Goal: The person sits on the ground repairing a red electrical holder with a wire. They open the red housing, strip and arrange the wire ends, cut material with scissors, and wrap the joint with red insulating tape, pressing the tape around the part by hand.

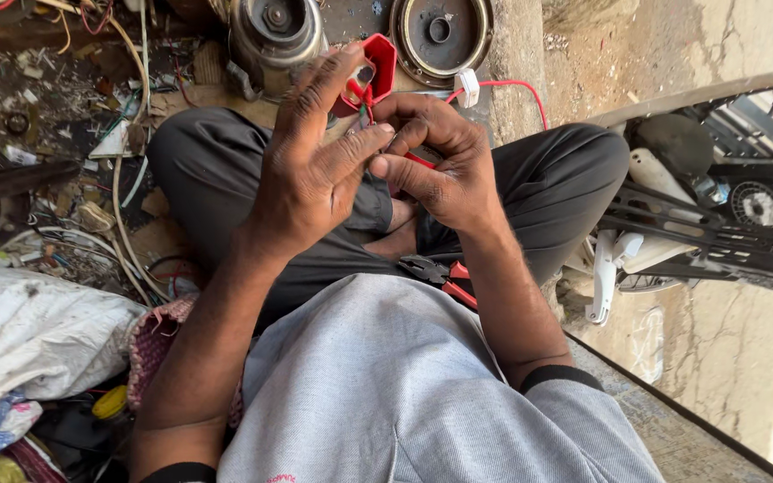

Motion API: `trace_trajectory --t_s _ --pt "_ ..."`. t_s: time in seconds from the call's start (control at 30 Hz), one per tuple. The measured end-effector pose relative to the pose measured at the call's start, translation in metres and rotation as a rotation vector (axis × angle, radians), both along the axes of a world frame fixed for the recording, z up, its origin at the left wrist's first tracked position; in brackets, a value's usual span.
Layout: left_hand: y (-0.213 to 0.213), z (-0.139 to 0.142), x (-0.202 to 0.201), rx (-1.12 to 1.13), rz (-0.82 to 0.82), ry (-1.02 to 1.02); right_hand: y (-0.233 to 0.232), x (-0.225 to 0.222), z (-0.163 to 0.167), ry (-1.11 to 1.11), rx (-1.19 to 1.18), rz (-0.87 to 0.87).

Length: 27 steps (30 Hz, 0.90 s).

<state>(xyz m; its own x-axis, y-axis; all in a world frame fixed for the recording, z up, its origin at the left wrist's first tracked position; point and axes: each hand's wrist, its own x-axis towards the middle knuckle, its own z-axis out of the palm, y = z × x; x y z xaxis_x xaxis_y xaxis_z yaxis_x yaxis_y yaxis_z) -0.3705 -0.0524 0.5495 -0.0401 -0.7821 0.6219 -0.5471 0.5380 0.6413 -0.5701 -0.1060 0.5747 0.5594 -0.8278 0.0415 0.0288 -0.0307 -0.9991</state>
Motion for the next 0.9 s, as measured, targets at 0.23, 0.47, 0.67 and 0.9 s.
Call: trace_trajectory --t_s 0.23,0.47,0.67,0.9 --pt "-0.001 -0.019 -0.006 0.074 -0.115 0.265 -0.006 -0.009 0.018 0.144 -0.122 -0.194" --pt "0.007 -0.023 -0.009 0.039 -0.118 0.084 -0.015 -0.01 0.029 0.427 -0.629 -0.017" --pt "0.012 -0.033 -0.022 0.16 -0.164 0.667 -0.004 -0.008 0.018 0.338 -0.576 -0.112" --pt "0.012 -0.045 -0.041 0.17 -0.137 0.872 0.0 -0.007 0.009 0.344 -0.67 -0.121"
